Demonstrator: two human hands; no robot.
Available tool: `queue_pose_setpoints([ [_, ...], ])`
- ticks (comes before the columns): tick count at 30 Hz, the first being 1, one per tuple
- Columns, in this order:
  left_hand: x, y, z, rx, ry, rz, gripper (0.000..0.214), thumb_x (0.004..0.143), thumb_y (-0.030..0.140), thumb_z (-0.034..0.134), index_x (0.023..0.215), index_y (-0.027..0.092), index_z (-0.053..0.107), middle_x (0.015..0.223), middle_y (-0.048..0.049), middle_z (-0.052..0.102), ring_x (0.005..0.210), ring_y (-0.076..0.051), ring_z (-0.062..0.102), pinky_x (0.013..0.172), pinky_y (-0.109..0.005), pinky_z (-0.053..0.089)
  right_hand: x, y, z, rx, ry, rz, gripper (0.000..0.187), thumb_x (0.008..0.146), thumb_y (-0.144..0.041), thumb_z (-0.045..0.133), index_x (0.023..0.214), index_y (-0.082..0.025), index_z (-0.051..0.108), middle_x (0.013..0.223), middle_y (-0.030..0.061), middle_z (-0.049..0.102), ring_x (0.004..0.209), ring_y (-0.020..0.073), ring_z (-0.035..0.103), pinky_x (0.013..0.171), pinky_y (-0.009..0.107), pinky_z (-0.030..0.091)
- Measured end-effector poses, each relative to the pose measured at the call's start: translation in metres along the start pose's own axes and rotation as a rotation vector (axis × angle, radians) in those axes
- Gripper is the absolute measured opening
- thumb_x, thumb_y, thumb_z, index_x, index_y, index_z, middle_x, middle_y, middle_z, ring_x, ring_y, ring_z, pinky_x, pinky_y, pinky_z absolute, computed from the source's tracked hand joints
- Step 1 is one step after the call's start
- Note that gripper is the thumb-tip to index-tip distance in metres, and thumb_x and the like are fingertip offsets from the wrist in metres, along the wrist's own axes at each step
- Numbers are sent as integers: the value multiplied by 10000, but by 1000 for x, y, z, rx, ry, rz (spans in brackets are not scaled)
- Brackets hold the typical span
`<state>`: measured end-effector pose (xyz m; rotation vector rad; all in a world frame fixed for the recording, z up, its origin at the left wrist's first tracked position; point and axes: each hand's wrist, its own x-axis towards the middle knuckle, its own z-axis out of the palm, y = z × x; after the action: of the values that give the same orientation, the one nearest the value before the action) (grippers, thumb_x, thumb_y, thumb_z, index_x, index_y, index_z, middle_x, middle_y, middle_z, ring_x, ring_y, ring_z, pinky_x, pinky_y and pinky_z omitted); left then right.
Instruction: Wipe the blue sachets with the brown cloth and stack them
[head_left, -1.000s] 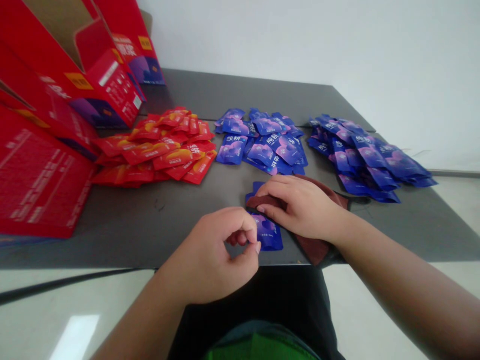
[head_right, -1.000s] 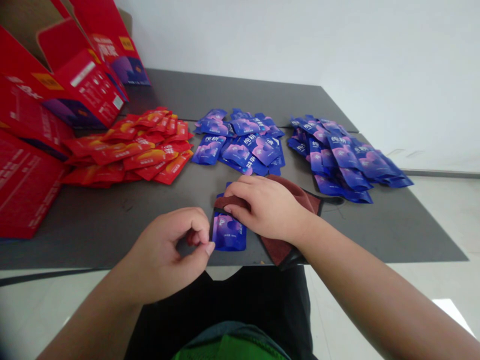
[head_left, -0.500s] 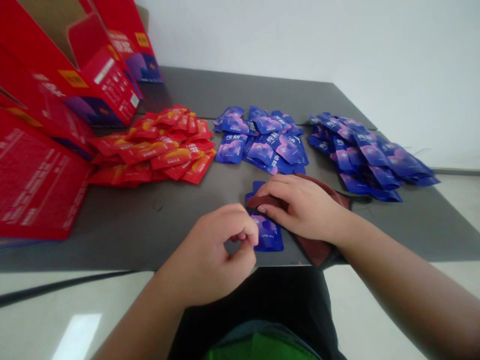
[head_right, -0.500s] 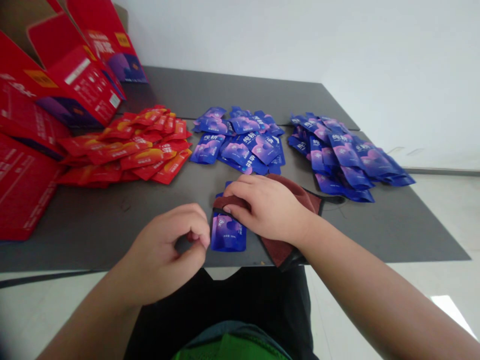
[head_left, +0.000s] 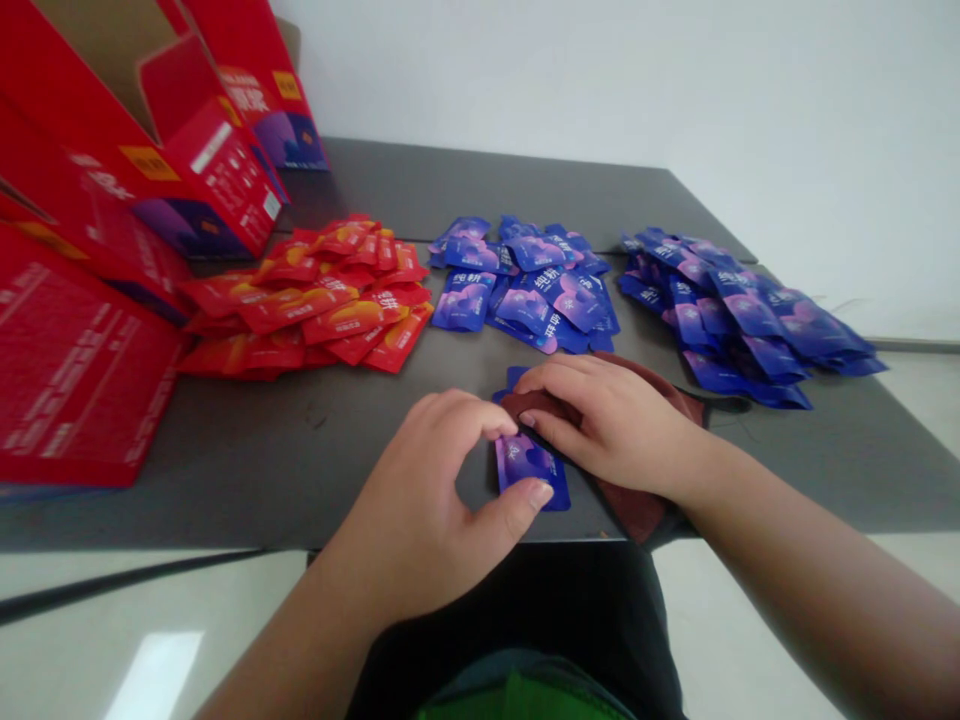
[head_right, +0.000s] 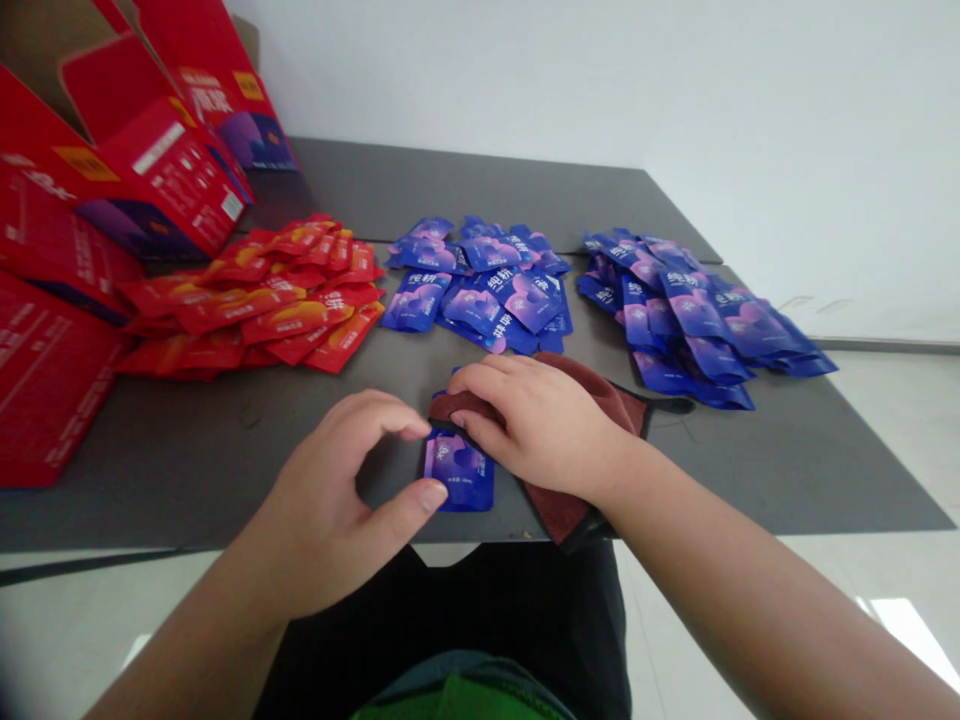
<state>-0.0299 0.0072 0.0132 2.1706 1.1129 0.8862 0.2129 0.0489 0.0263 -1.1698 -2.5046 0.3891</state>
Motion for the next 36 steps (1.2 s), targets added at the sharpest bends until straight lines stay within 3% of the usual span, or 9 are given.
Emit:
queue_pose_setpoints([
  [2, 2, -3, 4, 120, -40, -14, 640, 923, 422, 814, 1456, 208, 530, 1495, -145, 632, 1439, -375, 541, 1187, -562, 428, -1, 0, 0, 26, 42, -3, 201, 1083, -299, 602, 1269, -236, 648, 1211, 78, 770, 1099, 262, 716, 981, 427, 532],
  [5, 7, -6, 11, 254, -162, -39, 935, 929, 545, 796, 1644, 111, 377, 1683, -227, 495, 1595, -433, 406, 1305, -635, 314, -3, 1, -1, 61, 67, -27, 213, 1098, -273, 568, 1297, -247, 640, 1229, 72, 767, 1106, 256, 710, 986, 425, 536],
  [10, 12, -6, 16, 343, -226, -32, 1007, 918, 526, 779, 1680, 48, 327, 1733, -244, 411, 1600, -412, 424, 1337, -621, 299, -11, -5, -14, 119, 100, -98, 221, 1104, -247, 579, 1308, -240, 665, 1221, 79, 765, 1119, 242, 698, 993, 411, 542],
  [15, 11, -7, 14, 328, -281, -17, 1045, 901, 547, 795, 1703, 99, 297, 1750, -199, 398, 1631, -385, 377, 1351, -609, 267, -12, -16, -18, 243, -195, -208, 173, 1100, -283, 627, 1229, -274, 742, 1156, 49, 757, 1114, 216, 690, 1005, 379, 529],
  [17, 11, -8, 14, 313, -288, -23, 1071, 899, 549, 810, 1713, 110, 270, 1752, -200, 391, 1633, -381, 375, 1352, -608, 261, -9, -17, -14, 220, -232, -192, 155, 1095, -292, 635, 1173, -269, 767, 1119, 51, 739, 1078, 219, 678, 980, 383, 523],
  [29, 10, -10, 16, 338, -256, -18, 1097, 919, 626, 802, 1705, 49, 300, 1743, -209, 405, 1630, -383, 380, 1359, -591, 252, 10, 5, -2, -80, -115, -51, 184, 1100, -293, 580, 1116, -212, 744, 1040, 86, 693, 1028, 270, 666, 939, 429, 526],
  [32, 8, -10, 16, 335, -245, -14, 1097, 917, 629, 804, 1705, 57, 299, 1739, -205, 419, 1624, -363, 395, 1363, -572, 248, 7, 7, -1, -132, -20, 43, 187, 1091, -289, 587, 1148, -212, 748, 1076, 97, 725, 1033, 283, 693, 931, 441, 543],
  [36, 8, -11, 16, 346, -236, -5, 1095, 916, 629, 804, 1701, 53, 304, 1740, -218, 413, 1626, -365, 391, 1361, -559, 250, -2, 3, -11, -32, 59, 56, 189, 1079, -279, 621, 1213, -224, 743, 1148, 99, 762, 1073, 282, 711, 956, 443, 550],
])
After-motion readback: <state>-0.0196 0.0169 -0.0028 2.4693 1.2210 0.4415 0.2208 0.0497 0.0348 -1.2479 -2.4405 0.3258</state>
